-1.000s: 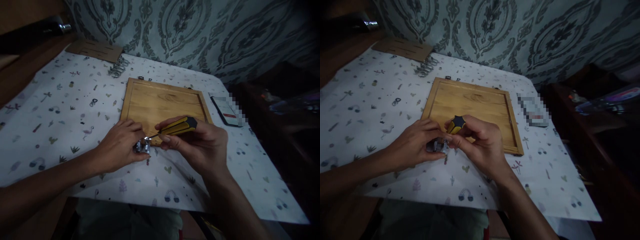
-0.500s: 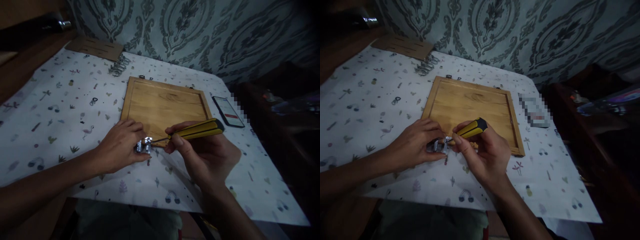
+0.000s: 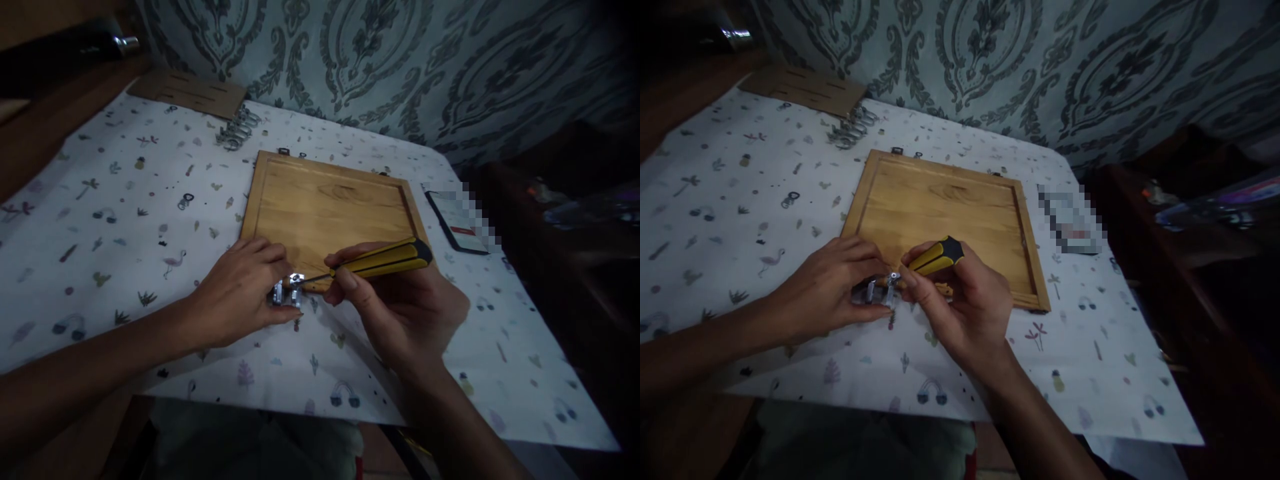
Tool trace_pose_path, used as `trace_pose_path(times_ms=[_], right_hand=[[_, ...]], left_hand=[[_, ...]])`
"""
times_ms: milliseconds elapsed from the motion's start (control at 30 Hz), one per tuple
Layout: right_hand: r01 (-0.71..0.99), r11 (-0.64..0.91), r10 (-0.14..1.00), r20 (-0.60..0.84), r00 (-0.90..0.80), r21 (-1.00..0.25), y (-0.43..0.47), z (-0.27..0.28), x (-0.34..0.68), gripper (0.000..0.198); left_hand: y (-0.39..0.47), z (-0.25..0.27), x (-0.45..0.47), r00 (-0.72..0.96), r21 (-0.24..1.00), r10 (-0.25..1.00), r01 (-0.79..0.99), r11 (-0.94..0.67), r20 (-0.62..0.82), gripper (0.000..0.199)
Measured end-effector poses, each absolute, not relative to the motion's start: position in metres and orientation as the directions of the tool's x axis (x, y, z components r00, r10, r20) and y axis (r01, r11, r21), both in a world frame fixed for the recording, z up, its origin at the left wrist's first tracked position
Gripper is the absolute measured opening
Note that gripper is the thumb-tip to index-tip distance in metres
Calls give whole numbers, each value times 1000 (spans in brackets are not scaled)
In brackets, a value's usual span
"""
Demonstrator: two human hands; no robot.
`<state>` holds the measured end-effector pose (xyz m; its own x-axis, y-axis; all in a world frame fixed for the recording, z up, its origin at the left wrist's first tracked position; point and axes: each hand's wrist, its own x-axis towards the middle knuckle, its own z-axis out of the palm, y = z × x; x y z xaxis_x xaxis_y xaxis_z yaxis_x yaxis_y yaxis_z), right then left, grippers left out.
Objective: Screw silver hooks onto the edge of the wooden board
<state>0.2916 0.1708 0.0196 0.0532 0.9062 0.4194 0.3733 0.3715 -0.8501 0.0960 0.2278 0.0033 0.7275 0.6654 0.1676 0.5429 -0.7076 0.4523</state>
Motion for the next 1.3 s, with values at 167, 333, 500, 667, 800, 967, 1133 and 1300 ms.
trace_pose_path(times_ms=[167, 333, 500, 667, 800, 967, 1133, 1300], right_hand=[[322, 346, 917, 390, 81, -881, 171, 22, 286, 12], [253, 358, 912, 395, 110, -899, 176, 24, 279, 21], [215, 282, 953, 299, 51, -935, 177, 29, 285, 23], [259, 302, 953, 289, -85, -918, 177, 34, 294, 10], [333, 370, 928, 360, -92, -867, 180, 31, 296, 13], [449, 441, 879, 476, -40, -777, 182, 27, 291, 20], [500, 511, 823, 566, -51, -699, 175, 24, 291, 13], [490, 469, 824, 564, 57, -735, 172, 20, 292, 11]], left_hand=[[228, 4, 96, 730, 456, 666, 545, -704, 155, 29], [227, 4, 96, 731, 452, 661, 538, -711, 169, 26], [228, 5, 96, 730, 459, 667, 547, -700, 147, 28], [228, 5, 96, 730, 456, 669, 552, -698, 141, 27], [228, 6, 96, 731, 466, 668, 547, -696, 140, 27], [228, 6, 97, 733, 465, 667, 549, -695, 132, 26], [227, 7, 97, 725, 476, 674, 547, -689, 143, 26], [228, 9, 98, 723, 480, 685, 573, -664, 85, 30]])
